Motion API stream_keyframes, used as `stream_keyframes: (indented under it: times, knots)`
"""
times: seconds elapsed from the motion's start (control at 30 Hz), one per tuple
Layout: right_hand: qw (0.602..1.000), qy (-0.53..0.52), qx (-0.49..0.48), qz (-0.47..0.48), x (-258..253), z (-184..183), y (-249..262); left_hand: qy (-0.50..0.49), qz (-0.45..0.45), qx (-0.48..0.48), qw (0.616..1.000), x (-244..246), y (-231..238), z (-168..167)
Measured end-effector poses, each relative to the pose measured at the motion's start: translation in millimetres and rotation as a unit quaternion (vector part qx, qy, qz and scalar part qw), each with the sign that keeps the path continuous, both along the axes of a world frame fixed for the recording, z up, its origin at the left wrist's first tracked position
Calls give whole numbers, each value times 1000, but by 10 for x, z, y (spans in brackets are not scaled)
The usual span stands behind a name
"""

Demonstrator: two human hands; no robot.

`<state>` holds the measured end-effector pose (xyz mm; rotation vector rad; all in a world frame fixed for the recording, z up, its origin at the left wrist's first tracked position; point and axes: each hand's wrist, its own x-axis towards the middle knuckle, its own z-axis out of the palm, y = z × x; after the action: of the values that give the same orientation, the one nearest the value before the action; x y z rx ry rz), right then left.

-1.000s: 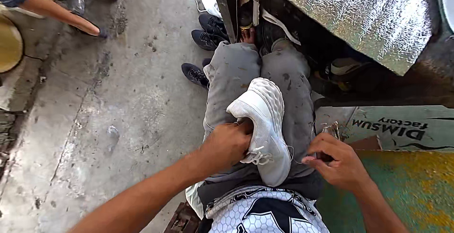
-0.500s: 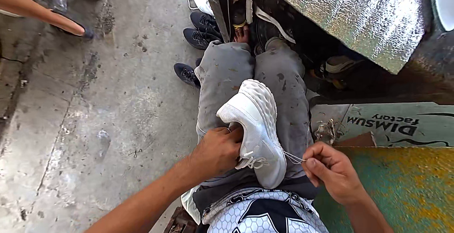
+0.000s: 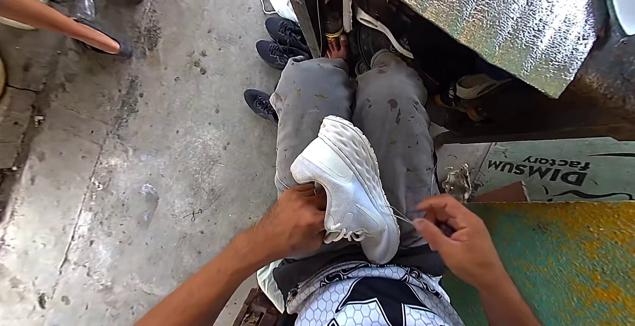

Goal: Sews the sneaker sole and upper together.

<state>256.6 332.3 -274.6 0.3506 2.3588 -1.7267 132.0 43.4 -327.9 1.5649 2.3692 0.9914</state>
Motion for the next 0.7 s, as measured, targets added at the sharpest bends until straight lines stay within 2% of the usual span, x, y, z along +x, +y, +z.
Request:
stream_keyframes:
  times: [0.03,0.07,0.1,0.17,0.23,0.33,0.4,0.47,0.5,0.57,0.63,0.67,0.7]
  knots:
    - [997,4,-72,-14,-13,10,58,-2,3,2,1000,3,3,-5]
    - [995,6,-94,-19,-19,2,90,-3,4,5,1000,10,2,-9]
    - [998,9,-63,-22,-22,-10,77,-5,3,9,1000,16,0,-9]
    - [995,24,97,-15,-19,-60,-29,-12,-3,11,1000,11,7,8]
    - [969,60,238,2,-1,-116,-136,-18,-11,12,1000,8,4,33]
    - [957,60,282,42,1,-159,-222,-20,-16,12,1000,10,-29,70]
    - [967,-29,237,94,-68,-104,-213,-23,-16,11,1000,12,-27,73]
    - [979,-76,166,91,-142,-99,-145,-24,-13,7,1000,9,3,76]
    - [989,-63,114,70,-146,-105,-76,-23,-10,0,1000,0,22,83]
    - [998,7,-55,31,-117,-77,183,-14,2,-7,1000,-25,60,87]
    - [969,59,-240,-6,-43,-16,573,-9,10,-15,1000,-10,61,84]
    - [949,91,-297,-52,-15,2,756,-6,13,-16,1000,-15,64,74]
    - [935,117,-309,-133,-12,10,879,-3,16,-17,1000,-24,73,63]
